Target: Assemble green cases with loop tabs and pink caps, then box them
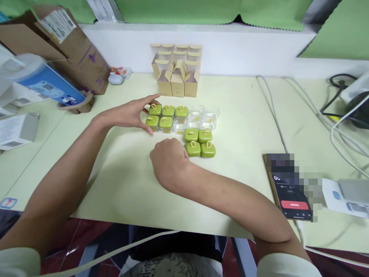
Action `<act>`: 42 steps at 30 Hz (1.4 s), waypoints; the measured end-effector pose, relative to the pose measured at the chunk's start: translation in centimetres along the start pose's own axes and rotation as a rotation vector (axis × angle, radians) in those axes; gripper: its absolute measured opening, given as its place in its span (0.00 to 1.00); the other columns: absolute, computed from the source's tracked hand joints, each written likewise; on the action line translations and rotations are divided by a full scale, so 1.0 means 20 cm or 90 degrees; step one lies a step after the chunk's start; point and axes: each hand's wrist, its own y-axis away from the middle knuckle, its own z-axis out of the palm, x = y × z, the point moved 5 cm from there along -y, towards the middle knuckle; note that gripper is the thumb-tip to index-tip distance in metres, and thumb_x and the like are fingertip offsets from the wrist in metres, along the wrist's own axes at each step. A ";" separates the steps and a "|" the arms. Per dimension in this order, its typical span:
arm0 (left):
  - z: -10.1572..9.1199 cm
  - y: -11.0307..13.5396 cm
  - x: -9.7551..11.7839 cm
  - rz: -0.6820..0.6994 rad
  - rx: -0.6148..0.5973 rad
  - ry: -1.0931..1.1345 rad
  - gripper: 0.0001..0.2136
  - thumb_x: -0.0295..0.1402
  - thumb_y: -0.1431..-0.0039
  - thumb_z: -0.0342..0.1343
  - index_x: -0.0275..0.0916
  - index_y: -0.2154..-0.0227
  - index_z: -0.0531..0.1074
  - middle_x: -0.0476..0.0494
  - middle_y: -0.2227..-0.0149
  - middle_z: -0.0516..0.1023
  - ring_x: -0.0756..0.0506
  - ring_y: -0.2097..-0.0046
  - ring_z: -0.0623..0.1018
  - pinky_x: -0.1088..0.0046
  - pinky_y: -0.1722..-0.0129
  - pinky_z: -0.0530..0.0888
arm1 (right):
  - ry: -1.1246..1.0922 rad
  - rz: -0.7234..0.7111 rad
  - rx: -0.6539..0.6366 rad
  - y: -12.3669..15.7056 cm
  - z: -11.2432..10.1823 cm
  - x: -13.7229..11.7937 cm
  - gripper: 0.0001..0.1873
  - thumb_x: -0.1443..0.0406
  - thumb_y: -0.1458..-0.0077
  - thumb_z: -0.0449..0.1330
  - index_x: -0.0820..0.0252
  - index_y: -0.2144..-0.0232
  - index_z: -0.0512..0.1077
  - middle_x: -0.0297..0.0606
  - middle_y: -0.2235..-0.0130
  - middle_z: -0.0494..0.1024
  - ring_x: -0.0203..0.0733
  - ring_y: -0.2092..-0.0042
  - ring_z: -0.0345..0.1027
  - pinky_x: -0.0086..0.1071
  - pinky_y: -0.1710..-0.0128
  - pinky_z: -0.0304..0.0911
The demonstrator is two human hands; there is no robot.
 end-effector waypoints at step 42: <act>0.18 -0.06 0.11 0.088 0.044 -0.016 0.64 0.66 0.51 0.73 0.44 0.18 0.49 0.26 0.22 0.61 0.18 0.17 0.44 0.30 0.21 0.56 | 0.039 0.153 0.227 -0.07 -0.19 0.58 0.17 0.63 0.40 0.77 0.58 0.50 0.84 0.48 0.48 0.83 0.56 0.53 0.78 0.41 0.61 0.63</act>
